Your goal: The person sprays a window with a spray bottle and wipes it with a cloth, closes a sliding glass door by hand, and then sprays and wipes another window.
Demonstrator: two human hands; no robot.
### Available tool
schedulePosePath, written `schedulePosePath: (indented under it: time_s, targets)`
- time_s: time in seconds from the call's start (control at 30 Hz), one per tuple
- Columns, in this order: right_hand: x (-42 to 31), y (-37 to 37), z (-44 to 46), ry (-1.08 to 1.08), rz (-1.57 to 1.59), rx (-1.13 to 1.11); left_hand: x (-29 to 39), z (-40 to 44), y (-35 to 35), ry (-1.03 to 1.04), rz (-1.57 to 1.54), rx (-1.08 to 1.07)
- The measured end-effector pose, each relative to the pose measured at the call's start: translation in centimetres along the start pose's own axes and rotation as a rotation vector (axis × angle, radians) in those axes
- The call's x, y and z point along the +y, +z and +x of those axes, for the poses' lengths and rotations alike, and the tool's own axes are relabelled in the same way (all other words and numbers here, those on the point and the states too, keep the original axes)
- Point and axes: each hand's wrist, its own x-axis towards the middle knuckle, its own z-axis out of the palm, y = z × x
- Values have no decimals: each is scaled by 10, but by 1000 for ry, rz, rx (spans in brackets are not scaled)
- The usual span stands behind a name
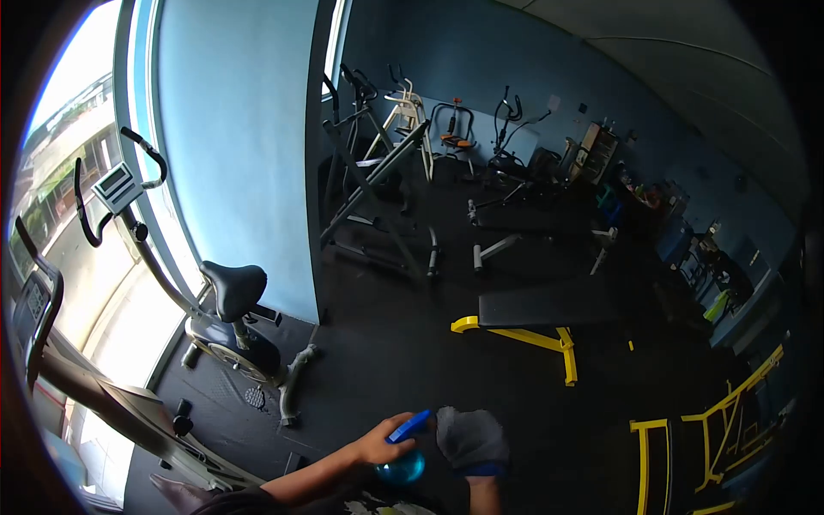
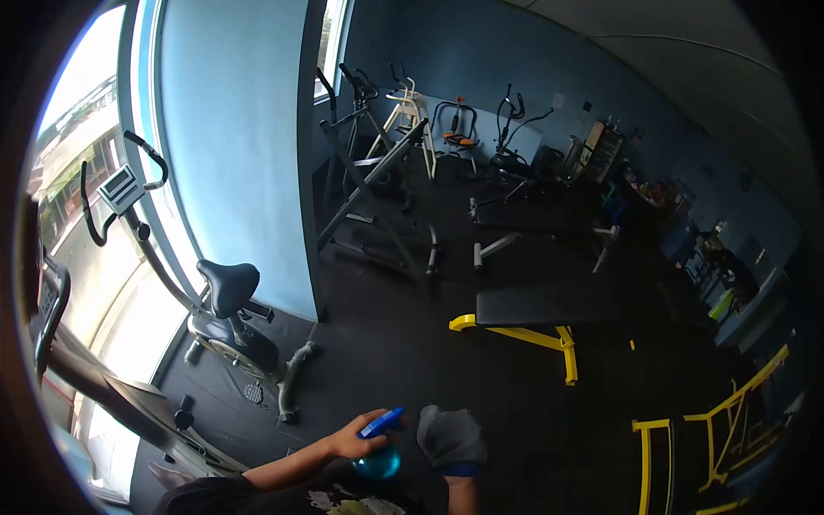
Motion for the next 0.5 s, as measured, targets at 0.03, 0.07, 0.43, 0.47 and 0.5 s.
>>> schedulePosePath:
  time_s: [0.03,0.07,0.43,0.47,0.5]
  targets:
    - [6,12,33,44,218,3,-1,22,-25,11,7,131]
    - [9,24,63,99,434,-6,-1,42,-46,12,2,184]
    - [52,173,254,927,2098,-540,-19,223,-160,161,164,1030]
    - [65,189,275,922,2065,-580,-23,236,-174,156,203,1068]
    - [76,203,295,925,2067,-616,-30,249,-189,148,208,1096]
